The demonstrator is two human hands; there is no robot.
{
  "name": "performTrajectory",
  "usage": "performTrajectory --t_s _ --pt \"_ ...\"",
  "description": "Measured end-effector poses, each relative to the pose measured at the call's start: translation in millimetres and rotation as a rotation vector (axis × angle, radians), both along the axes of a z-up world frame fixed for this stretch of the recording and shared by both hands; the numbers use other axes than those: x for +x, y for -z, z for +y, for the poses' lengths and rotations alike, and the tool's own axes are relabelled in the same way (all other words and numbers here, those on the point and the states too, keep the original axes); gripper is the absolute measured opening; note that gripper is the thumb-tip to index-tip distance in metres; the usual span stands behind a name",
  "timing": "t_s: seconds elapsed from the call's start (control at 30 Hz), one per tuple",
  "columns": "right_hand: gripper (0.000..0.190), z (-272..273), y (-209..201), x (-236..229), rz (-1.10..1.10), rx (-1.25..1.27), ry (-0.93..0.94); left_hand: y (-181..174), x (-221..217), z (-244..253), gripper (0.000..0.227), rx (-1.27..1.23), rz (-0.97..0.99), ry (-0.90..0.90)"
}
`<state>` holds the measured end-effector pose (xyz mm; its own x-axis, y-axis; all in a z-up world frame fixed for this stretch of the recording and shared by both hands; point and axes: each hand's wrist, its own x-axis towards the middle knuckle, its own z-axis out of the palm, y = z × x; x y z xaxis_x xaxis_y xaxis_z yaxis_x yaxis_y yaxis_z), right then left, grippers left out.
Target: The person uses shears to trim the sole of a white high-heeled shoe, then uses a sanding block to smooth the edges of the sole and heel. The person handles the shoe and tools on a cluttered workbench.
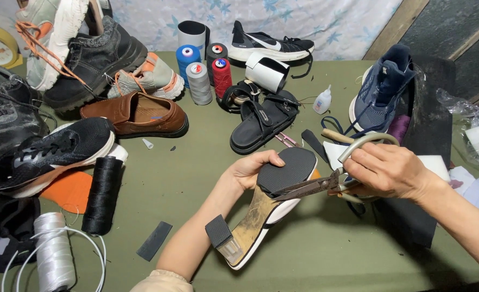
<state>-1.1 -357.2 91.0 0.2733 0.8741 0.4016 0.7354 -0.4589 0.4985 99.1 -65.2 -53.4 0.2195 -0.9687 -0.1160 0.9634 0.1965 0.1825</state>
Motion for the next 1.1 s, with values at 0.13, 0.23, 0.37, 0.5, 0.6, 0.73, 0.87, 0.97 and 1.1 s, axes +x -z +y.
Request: performTrajectory --t_s 0.13,0.23,0.37,0.5,0.6,0.73,0.87,0.97,1.1 --pt "0.025 0 -1 -1 -0.058 -0.026 -0.003 1 -1 -2 0.044 -0.033 -0.003 0.023" --pt "0.019 -7 5 -2 -0.077 -0.039 -0.009 2 -2 -3 0.041 0.001 0.000 0.027" --pt "0.020 2 -1 -7 -0.099 -0.011 -0.056 7 2 -1 0.040 0.043 -0.008 0.003" --pt "0.030 4 4 -15 0.014 0.162 0.020 -18 10 19 0.041 0.115 -0.137 -0.171" --pt "0.069 -13 37 -22 0.141 0.421 0.265 -61 2 44 0.051 0.151 -0.334 -0.366" --pt "0.066 -22 63 -24 0.478 0.772 0.703 -100 -5 66 0.059 0.327 -0.568 -0.668" --pt "0.044 13 38 -37 0.657 0.817 0.849 -108 -8 69 0.048 0.404 -0.658 -0.758" --pt "0.037 32 28 -43 0.961 0.929 0.869 -107 -10 68 0.047 0.469 -0.679 -0.820" --pt "0.034 44 46 -48 1.122 0.981 0.760 -100 -7 64 0.049 0.455 -0.748 -0.931"
